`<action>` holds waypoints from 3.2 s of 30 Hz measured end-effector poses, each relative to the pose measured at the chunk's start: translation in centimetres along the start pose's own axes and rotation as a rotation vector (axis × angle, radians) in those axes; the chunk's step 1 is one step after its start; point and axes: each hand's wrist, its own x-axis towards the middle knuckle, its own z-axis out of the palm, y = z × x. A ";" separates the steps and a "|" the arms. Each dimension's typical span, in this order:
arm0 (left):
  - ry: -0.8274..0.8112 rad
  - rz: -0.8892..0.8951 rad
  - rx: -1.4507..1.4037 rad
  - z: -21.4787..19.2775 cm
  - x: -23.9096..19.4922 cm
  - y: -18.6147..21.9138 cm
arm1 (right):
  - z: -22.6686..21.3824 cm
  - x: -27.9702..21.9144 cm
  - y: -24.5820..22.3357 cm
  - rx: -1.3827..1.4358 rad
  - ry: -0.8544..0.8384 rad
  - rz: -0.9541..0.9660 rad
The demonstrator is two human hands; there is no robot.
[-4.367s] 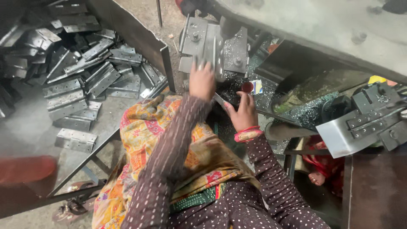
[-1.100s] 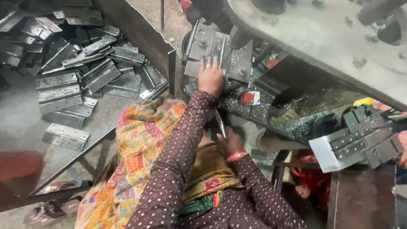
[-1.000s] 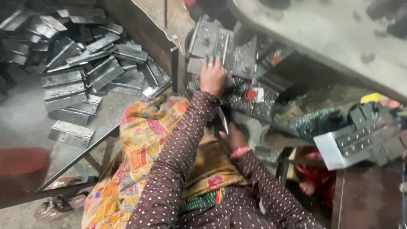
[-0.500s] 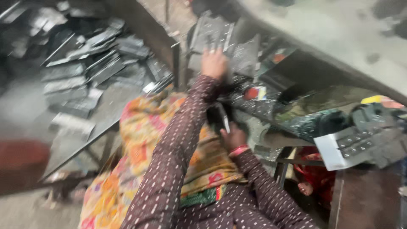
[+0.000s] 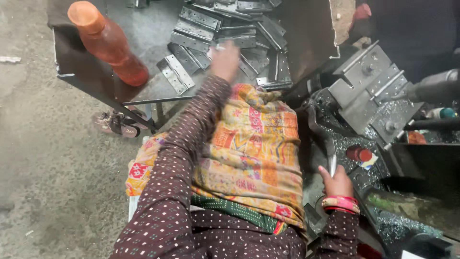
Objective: The person drills holes into L-shaped metal brackets using a drill press. The person picks up a bracket from a tray, positions it under the drill, pulls the lever to drill a hole, and then places the finished piece back into the tray.
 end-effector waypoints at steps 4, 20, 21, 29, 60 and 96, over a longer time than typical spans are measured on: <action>-0.172 -0.168 0.098 3.9 1.1 -11.3 | -0.1 -0.1 0.1 -0.026 0.008 0.005; -0.408 0.005 -0.082 5.8 4.7 -19.3 | -1.3 -0.3 -0.7 -0.142 -0.013 0.077; -0.427 0.014 -0.066 5.7 4.6 -19.0 | -1.2 -0.2 -0.7 -0.143 -0.010 0.075; -0.095 0.077 0.013 -0.9 -4.4 -13.4 | -1.2 -0.3 -0.6 -0.081 -0.001 0.054; 0.046 0.476 -0.126 -14.8 2.5 24.6 | 4.5 2.0 1.5 -0.179 0.149 -0.058; -0.194 0.455 -0.261 -10.6 -1.1 35.1 | 3.3 1.0 -0.1 -0.181 0.095 -0.066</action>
